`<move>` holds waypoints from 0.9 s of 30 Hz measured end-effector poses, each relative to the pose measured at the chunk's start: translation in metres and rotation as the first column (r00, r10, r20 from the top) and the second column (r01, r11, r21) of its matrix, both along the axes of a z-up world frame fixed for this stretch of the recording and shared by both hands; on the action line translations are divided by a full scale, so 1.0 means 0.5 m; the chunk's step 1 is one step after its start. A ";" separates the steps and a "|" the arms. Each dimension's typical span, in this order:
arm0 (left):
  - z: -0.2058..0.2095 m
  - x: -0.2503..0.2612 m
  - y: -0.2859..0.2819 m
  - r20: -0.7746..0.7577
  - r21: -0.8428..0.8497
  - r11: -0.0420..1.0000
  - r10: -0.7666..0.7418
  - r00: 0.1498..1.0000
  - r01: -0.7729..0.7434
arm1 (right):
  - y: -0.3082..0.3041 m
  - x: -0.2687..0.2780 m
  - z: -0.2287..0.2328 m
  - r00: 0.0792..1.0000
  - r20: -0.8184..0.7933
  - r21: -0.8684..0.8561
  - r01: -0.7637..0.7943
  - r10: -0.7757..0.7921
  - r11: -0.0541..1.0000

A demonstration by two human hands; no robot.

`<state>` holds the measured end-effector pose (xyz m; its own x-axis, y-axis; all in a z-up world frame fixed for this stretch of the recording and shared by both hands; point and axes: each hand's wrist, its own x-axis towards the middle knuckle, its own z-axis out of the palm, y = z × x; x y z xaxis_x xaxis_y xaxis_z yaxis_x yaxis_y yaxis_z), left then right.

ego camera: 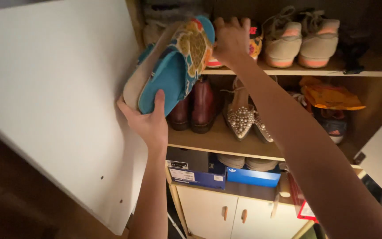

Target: Remove shoes from a box and organize them inside a shoe cabinet.

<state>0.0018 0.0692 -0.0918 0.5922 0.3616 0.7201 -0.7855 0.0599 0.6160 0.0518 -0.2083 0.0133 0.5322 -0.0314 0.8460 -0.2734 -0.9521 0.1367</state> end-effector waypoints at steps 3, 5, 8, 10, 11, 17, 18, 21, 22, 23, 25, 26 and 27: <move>0.010 -0.007 -0.026 0.135 -0.095 0.965 -0.232 0.963 0.245 | -0.014 0.005 -0.004 0.999 -0.032 -0.040 -0.008 0.007 0.999; 0.017 -0.009 -0.037 0.069 -0.099 0.967 -0.227 0.971 0.233 | -0.029 -0.005 0.001 0.999 -0.041 -0.097 -0.015 0.011 0.995; 0.015 0.004 -0.056 0.018 -0.094 0.975 -0.199 0.980 0.200 | -0.054 -0.016 -0.003 0.997 -0.074 -0.156 -0.038 0.027 0.987; 0.015 0.023 -0.073 0.035 -0.089 0.978 -0.185 0.982 0.187 | -0.059 -0.026 0.003 0.995 -0.095 -0.162 -0.046 0.031 0.986; 0.015 0.029 -0.075 0.039 -0.095 0.974 -0.202 0.979 0.205 | -0.048 -0.037 0.009 0.991 -0.134 -0.108 -0.037 0.022 0.993; 0.033 0.060 -0.116 0.096 -0.068 0.991 -0.109 0.989 0.116 | -0.007 -0.061 0.008 0.981 -0.191 0.038 -0.030 0.037 0.999; 0.036 0.064 -0.127 0.119 -0.056 0.995 -0.073 0.990 0.081 | -0.002 -0.059 0.005 0.986 -0.162 0.036 -0.039 0.045 0.999; 0.056 0.080 -0.164 0.207 0.043 0.998 -0.043 0.977 0.035 | -0.026 -0.051 -0.024 0.992 -0.029 -0.040 -0.124 0.123 0.991; 0.067 0.091 -0.174 0.209 0.044 0.998 -0.055 0.976 0.047 | -0.028 -0.072 -0.027 0.993 -0.027 -0.039 -0.112 0.111 0.993; 0.078 0.100 -0.185 0.337 0.131 0.984 0.069 0.939 -0.120 | -0.030 -0.094 -0.029 0.978 0.072 -0.130 -0.183 0.194 0.974; 0.110 0.100 -0.200 0.469 0.194 0.941 0.160 0.869 -0.278 | -0.042 -0.141 -0.036 0.950 0.159 -0.228 -0.230 0.269 0.946; 0.132 0.092 -0.204 0.530 0.284 0.900 0.140 0.836 -0.331 | -0.052 -0.164 -0.040 0.918 0.217 -0.257 -0.275 0.333 0.926; 0.153 0.085 -0.209 0.589 0.365 0.848 0.108 0.801 -0.383 | -0.062 -0.188 -0.045 0.879 0.270 -0.290 -0.315 0.393 0.904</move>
<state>0.0445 -0.0355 -0.0154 0.0049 -0.0022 1.0000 -0.9354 -0.3537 0.0038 -0.0420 -0.2391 -0.0091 0.1744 0.3247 0.9296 0.0104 -0.9446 0.3280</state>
